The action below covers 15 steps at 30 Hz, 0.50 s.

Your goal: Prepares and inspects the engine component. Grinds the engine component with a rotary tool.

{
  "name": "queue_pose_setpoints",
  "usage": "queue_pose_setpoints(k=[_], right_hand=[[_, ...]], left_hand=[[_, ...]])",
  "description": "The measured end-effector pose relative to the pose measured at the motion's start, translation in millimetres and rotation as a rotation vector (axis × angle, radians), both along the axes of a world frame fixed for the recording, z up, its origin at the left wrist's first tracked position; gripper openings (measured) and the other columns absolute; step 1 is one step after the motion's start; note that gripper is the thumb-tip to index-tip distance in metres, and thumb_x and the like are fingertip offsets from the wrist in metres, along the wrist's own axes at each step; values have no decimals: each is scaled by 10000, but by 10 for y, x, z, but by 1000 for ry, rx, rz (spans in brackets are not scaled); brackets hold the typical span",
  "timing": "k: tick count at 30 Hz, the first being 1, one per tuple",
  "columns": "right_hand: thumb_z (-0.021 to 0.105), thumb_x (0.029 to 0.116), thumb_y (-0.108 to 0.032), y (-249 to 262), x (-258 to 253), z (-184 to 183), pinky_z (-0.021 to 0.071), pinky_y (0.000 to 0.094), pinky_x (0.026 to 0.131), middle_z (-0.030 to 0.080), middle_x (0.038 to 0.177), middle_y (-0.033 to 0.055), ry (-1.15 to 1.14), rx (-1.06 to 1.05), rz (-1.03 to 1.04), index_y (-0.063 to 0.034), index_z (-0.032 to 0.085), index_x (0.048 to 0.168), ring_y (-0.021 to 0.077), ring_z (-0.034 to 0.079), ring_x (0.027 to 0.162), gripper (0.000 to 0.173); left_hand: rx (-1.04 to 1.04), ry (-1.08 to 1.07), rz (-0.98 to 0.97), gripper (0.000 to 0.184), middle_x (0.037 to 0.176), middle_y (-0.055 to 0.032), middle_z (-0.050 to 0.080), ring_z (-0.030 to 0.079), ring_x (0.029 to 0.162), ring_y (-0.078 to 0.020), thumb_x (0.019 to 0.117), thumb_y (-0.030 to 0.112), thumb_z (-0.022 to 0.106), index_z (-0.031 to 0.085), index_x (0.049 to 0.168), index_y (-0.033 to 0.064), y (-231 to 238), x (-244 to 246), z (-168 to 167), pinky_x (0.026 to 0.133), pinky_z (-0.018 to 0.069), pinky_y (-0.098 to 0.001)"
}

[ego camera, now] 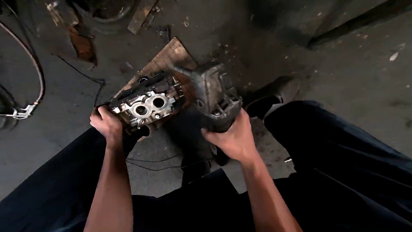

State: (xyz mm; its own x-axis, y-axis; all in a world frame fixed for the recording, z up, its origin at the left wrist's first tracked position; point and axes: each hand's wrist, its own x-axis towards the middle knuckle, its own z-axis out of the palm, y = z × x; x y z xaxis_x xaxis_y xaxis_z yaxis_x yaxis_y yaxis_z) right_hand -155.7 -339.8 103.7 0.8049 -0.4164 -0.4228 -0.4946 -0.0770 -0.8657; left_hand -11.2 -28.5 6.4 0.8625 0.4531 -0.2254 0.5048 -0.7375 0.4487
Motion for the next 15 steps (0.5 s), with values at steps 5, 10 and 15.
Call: queue_pose_setpoints(k=[5, 10, 15], right_hand=[[870, 628, -184, -112, -33, -136, 644, 244, 787, 733, 975, -22, -90, 98, -101, -35, 598, 1170, 50, 725, 887, 625], [857, 672, -161, -199, -72, -217, 655, 317, 804, 732, 1004, 22, -91, 149, -110, -32, 576, 1208, 136, 737, 905, 619], [860, 640, -148, -260, -110, -281, 642, 268, 829, 723, 1028, -22, -98, 15, -58, -26, 554, 1216, 75, 723, 938, 664]], left_hand=[[-67, -165, -30, 369, 975, -144, 670, 651, 904, -169, 1031, 213, 396, 655, 1110, -38, 76, -238, -125, 856, 532, -420], [-64, -128, -18, 369, 974, -148, 674, 650, 908, -190, 1016, 219, 401, 669, 1094, -23, 85, -199, -133, 850, 515, -455], [-87, -189, -32, 356, 973, -124, 670, 647, 906, -139, 1016, 197, 397, 663, 1104, -22, 78, -311, -155, 851, 521, -393]])
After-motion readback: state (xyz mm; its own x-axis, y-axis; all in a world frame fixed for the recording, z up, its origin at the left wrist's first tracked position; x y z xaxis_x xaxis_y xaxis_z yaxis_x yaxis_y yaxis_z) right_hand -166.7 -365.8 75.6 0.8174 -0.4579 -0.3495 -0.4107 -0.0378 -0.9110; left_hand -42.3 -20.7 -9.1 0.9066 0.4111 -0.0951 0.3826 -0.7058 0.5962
